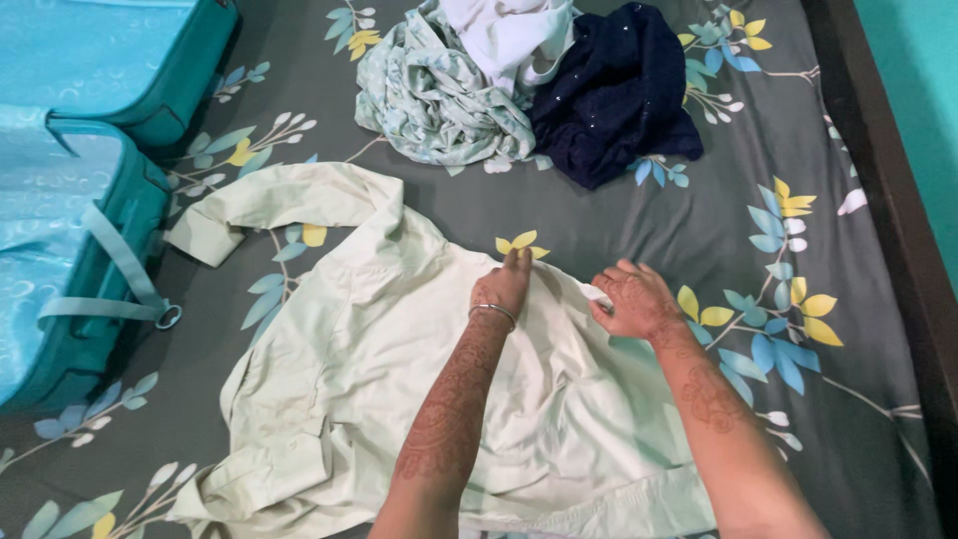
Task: The person buttons a shirt on a bed and folds the sides and sleeves inward to a rectangular shape.
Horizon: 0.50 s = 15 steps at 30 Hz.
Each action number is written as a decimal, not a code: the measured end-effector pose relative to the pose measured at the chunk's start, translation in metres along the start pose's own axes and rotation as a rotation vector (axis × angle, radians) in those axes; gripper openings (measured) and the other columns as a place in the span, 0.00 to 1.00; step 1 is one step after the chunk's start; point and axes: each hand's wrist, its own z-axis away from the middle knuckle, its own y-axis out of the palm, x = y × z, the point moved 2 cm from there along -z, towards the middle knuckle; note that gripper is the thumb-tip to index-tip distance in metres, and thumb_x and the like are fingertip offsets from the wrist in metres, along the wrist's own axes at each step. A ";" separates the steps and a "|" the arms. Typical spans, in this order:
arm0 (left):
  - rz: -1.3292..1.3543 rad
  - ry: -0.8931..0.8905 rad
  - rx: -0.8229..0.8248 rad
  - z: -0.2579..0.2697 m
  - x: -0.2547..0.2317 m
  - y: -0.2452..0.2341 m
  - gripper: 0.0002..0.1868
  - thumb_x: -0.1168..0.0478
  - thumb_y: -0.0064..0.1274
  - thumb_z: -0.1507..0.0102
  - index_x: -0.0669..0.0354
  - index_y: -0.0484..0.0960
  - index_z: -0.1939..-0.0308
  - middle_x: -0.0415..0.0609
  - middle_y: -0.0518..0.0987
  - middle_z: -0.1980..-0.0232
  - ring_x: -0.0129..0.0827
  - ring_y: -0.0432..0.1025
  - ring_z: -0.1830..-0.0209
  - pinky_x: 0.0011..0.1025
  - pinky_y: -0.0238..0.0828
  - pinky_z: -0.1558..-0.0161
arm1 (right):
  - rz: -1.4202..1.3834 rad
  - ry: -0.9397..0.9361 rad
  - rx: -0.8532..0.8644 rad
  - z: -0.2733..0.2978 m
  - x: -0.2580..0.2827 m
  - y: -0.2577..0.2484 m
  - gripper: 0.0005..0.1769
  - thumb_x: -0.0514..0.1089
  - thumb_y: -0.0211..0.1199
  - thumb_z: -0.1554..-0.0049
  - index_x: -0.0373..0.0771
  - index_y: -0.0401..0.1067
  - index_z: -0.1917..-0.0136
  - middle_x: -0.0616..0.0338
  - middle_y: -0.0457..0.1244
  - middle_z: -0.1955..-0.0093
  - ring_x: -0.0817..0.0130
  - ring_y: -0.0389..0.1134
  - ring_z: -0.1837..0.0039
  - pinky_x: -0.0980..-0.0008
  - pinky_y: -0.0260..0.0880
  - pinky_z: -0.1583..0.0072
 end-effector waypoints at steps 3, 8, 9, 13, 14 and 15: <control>-0.095 -0.144 0.138 -0.016 0.012 0.014 0.24 0.69 0.48 0.37 0.63 0.71 0.35 0.58 0.74 0.38 0.51 0.79 0.51 0.44 0.78 0.51 | -0.020 -0.040 -0.006 0.011 -0.040 -0.004 0.13 0.52 0.65 0.52 0.43 0.78 0.58 0.64 0.69 0.52 0.63 0.67 0.41 0.58 0.66 0.38; 0.012 -0.227 0.031 -0.028 0.011 0.025 0.11 0.69 0.47 0.35 0.60 0.82 0.51 0.55 0.77 0.40 0.52 0.78 0.48 0.44 0.77 0.48 | -0.179 0.082 -0.072 0.028 -0.085 0.014 0.12 0.51 0.65 0.47 0.41 0.76 0.59 0.58 0.69 0.57 0.56 0.70 0.48 0.57 0.71 0.43; 0.061 -0.233 -0.014 -0.028 0.009 0.025 0.13 0.70 0.47 0.37 0.58 0.82 0.51 0.55 0.78 0.40 0.52 0.78 0.49 0.45 0.76 0.49 | -0.231 0.162 -0.092 0.033 -0.087 0.018 0.13 0.52 0.66 0.47 0.41 0.77 0.58 0.57 0.69 0.58 0.53 0.71 0.49 0.56 0.71 0.45; 0.178 -0.185 -0.073 -0.030 -0.008 0.037 0.22 0.73 0.46 0.42 0.54 0.81 0.46 0.55 0.77 0.42 0.56 0.77 0.51 0.47 0.75 0.50 | -0.330 0.254 -0.259 0.037 -0.085 0.025 0.15 0.56 0.66 0.42 0.43 0.78 0.53 0.55 0.71 0.54 0.49 0.72 0.50 0.52 0.73 0.48; 0.187 -0.160 -0.058 -0.030 -0.011 0.042 0.24 0.73 0.46 0.43 0.53 0.81 0.44 0.55 0.77 0.43 0.57 0.76 0.51 0.47 0.75 0.50 | -0.320 0.279 -0.240 0.036 -0.083 0.026 0.17 0.58 0.66 0.42 0.43 0.78 0.53 0.55 0.71 0.54 0.49 0.72 0.50 0.53 0.73 0.48; 0.176 -0.174 -0.050 -0.032 -0.012 0.046 0.22 0.72 0.45 0.41 0.53 0.80 0.45 0.55 0.77 0.42 0.56 0.77 0.51 0.47 0.75 0.50 | -0.311 0.305 -0.221 0.034 -0.082 0.025 0.18 0.59 0.67 0.42 0.44 0.79 0.52 0.55 0.72 0.53 0.50 0.73 0.50 0.54 0.73 0.47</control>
